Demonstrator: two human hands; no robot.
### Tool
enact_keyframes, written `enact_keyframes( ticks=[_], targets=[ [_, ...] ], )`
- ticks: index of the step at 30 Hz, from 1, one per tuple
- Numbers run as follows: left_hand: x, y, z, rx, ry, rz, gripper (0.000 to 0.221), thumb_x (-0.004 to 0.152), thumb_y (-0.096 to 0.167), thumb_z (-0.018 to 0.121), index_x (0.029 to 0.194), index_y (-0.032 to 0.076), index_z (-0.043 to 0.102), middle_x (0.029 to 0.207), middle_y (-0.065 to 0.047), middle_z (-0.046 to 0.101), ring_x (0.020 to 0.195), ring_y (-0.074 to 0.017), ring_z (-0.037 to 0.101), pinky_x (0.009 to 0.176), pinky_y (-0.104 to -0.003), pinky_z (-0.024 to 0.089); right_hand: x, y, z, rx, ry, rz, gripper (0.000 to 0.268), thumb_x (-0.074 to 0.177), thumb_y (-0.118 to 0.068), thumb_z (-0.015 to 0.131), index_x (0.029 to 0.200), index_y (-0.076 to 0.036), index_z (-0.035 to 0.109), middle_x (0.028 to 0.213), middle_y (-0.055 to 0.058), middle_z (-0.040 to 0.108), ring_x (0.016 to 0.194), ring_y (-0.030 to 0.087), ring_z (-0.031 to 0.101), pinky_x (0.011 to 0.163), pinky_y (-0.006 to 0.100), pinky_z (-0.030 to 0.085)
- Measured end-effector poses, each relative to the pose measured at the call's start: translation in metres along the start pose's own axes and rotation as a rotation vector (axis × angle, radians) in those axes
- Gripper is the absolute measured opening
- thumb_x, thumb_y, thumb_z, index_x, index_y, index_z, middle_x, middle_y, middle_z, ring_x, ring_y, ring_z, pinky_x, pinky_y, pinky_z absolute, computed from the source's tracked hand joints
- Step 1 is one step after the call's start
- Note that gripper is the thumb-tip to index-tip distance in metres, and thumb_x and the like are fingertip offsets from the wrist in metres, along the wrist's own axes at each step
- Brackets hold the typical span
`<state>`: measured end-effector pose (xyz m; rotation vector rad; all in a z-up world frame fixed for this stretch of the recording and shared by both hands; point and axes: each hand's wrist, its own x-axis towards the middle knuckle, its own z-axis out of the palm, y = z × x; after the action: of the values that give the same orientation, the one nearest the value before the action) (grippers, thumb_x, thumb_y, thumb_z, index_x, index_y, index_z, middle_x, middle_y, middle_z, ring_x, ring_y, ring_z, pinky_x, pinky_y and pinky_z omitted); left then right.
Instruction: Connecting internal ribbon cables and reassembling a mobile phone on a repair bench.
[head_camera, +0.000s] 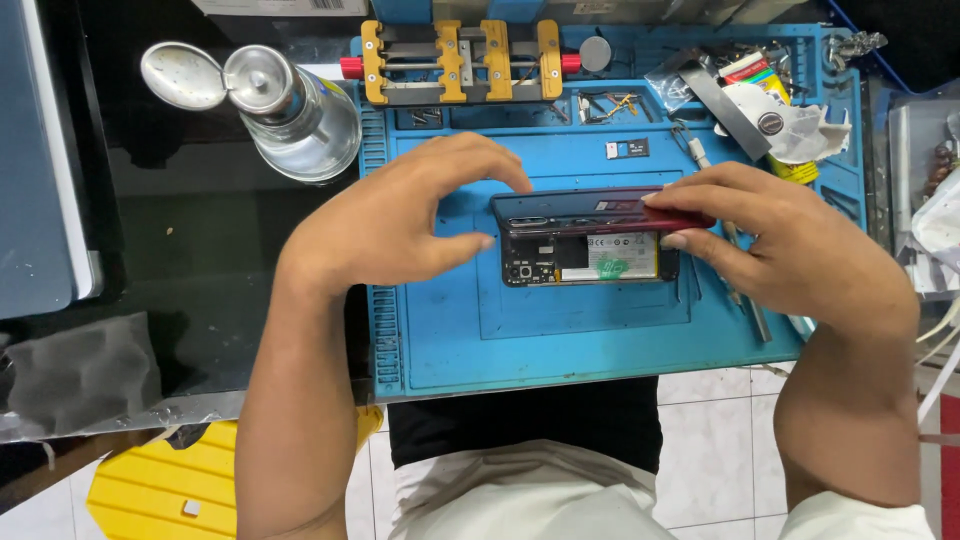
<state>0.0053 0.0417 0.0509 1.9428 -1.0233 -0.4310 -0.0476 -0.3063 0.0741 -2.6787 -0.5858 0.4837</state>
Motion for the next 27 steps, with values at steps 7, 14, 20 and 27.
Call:
enact_keyframes(
  ticks=[7,14,20,27],
  targets=[
    [0.012,-0.006,0.019,0.076,-0.055,-0.036,0.039,0.088,0.031,0.08,0.124,0.019,0.071,0.126,-0.002,0.07,0.11,-0.0246,0.061,0.093,-0.04,0.043,-0.002,0.006,-0.006,0.017,-0.003,-0.059,0.047,0.092,-0.028,0.067,0.138,-0.018,0.065,0.131,0.008,0.065,0.11,0.026,0.066,0.087,0.043,0.055],
    [0.012,-0.005,0.019,0.067,-0.046,-0.03,0.041,0.088,0.032,0.08,0.125,0.017,0.072,0.127,-0.004,0.071,0.115,-0.0258,0.063,0.097,-0.043,0.044,0.001,0.084,-0.006,-0.447,0.319,0.032,0.072,0.091,-0.042,0.079,0.15,-0.002,0.068,0.146,0.027,0.063,0.129,0.043,0.057,0.098,0.055,0.048],
    [0.013,-0.005,0.019,0.061,-0.048,-0.048,0.04,0.088,0.032,0.079,0.125,0.018,0.072,0.127,-0.002,0.071,0.115,-0.0251,0.062,0.098,-0.043,0.042,0.022,0.087,-0.008,-0.329,0.237,0.106,0.066,0.095,-0.036,0.074,0.151,-0.003,0.062,0.148,0.028,0.055,0.132,0.046,0.048,0.101,0.058,0.043],
    [0.013,-0.001,0.018,0.06,-0.058,-0.076,0.042,0.088,0.031,0.079,0.127,0.018,0.071,0.128,-0.003,0.07,0.116,-0.0256,0.061,0.097,-0.043,0.044,0.028,0.087,-0.012,-0.426,0.296,0.146,0.051,0.109,-0.008,0.059,0.158,0.005,0.055,0.128,0.033,0.067,0.112,0.048,0.062,0.086,0.058,0.053]
  ],
)
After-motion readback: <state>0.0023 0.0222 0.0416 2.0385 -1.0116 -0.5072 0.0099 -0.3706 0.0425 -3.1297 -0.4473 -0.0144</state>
